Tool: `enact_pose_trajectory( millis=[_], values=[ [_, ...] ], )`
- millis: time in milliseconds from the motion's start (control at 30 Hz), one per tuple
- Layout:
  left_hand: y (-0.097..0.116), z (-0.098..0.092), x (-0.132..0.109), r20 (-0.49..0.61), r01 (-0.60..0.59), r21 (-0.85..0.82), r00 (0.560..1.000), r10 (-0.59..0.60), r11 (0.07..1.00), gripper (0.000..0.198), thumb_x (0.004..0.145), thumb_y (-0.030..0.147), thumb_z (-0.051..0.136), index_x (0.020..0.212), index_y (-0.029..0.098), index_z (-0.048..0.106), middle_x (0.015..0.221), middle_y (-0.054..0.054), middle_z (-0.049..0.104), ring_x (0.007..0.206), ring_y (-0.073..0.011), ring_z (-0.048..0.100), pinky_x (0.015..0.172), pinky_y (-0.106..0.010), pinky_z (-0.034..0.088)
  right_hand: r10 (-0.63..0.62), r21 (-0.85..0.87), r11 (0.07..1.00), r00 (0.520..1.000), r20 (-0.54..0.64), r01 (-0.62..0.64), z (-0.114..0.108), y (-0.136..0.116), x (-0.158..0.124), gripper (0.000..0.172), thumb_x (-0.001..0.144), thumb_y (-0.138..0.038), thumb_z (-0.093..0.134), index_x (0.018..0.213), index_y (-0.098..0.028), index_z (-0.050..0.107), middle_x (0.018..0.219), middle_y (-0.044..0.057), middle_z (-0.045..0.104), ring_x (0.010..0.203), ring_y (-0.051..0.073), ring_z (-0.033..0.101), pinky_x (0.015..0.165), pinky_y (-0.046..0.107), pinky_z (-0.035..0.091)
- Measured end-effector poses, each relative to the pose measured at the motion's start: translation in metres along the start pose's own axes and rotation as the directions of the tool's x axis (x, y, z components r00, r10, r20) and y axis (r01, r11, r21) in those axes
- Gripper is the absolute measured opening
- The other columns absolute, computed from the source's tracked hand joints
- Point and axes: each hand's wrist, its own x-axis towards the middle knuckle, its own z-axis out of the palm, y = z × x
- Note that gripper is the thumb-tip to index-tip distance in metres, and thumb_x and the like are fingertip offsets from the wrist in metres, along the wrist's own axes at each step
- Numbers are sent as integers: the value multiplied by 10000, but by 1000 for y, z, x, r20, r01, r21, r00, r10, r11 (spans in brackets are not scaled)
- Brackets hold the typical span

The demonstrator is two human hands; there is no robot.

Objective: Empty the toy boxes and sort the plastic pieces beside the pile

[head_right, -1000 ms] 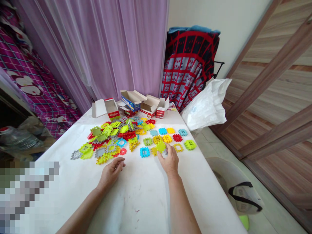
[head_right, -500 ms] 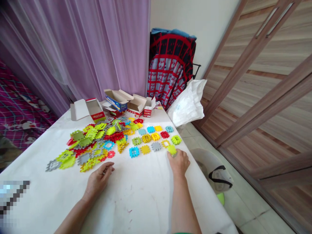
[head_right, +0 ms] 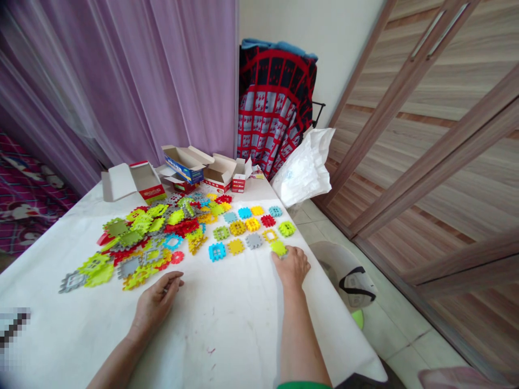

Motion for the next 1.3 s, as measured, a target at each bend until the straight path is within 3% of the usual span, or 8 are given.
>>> enact_pose_trajectory(
  millis=[433, 767, 900, 1000, 1067, 1167, 1300],
  values=[
    [0, 1, 1, -9, 9, -35, 1000, -9, 999, 329, 792, 513, 502, 959, 265, 641, 782, -7, 746, 759, -195, 710, 736, -282, 546, 19, -15, 1000, 999, 50, -18, -1, -1, 0, 577, 758, -539, 634, 1214, -185, 620, 1223, 155, 592, 1115, 347, 535, 907, 492, 410],
    [0, 3, -2, -22, 6, -74, 1000, -8, 997, 253, 803, 430, 525, 949, 270, 656, 769, -1, 737, 719, -182, 691, 732, -284, 525, 39, 64, 997, 999, -35, -37, 9, 4, -1, 523, 802, -534, 572, 1196, -194, 625, 1209, 161, 594, 1091, 347, 534, 885, 491, 399],
    [-3, 5, 0, -18, -18, -39, 1000, 17, 999, 268, 825, 410, 487, 976, 257, 648, 785, -9, 743, 739, -181, 695, 730, -285, 522, -35, 130, 990, 983, -182, 59, 17, 3, 0, 403, 813, -421, 566, 1125, -182, 657, 1171, 148, 613, 1049, 334, 542, 855, 465, 393],
    [-5, 6, 3, -8, -40, -5, 999, 40, 999, 301, 847, 401, 428, 998, 242, 634, 786, -10, 743, 733, -176, 697, 723, -288, 525, -216, 174, 946, 932, -290, 273, 19, -18, 4, 321, 822, -343, 542, 1061, -178, 677, 1150, 124, 628, 1035, 297, 549, 870, 421, 380],
    [-6, 7, 4, -9, -44, 3, 999, 44, 999, 306, 855, 399, 410, 997, 239, 629, 787, -9, 743, 726, -171, 697, 716, -285, 526, -365, 183, 887, 886, -285, 424, 16, -46, 10, 302, 844, -320, 518, 1062, -183, 674, 1157, 106, 634, 1056, 270, 544, 894, 389, 368],
    [-6, 7, 5, -12, -50, 5, 999, 50, 999, 297, 858, 395, 410, 992, 242, 627, 782, -9, 741, 720, -168, 696, 691, -274, 526, -539, 141, 813, 822, -182, 565, 10, -99, 21, 322, 864, -272, 493, 1137, -199, 648, 1217, 94, 624, 1122, 258, 507, 929, 367, 344],
    [-8, 8, 4, -30, -67, 4, 997, 67, 998, 285, 858, 388, 423, 985, 241, 631, 765, -8, 735, 697, -163, 692, 678, -267, 527, -676, 59, 737, 735, 59, 673, 12, -166, 41, 413, 844, -229, 519, 1251, -214, 589, 1335, 86, 569, 1178, 253, 456, 978, 365, 315]
  ],
)
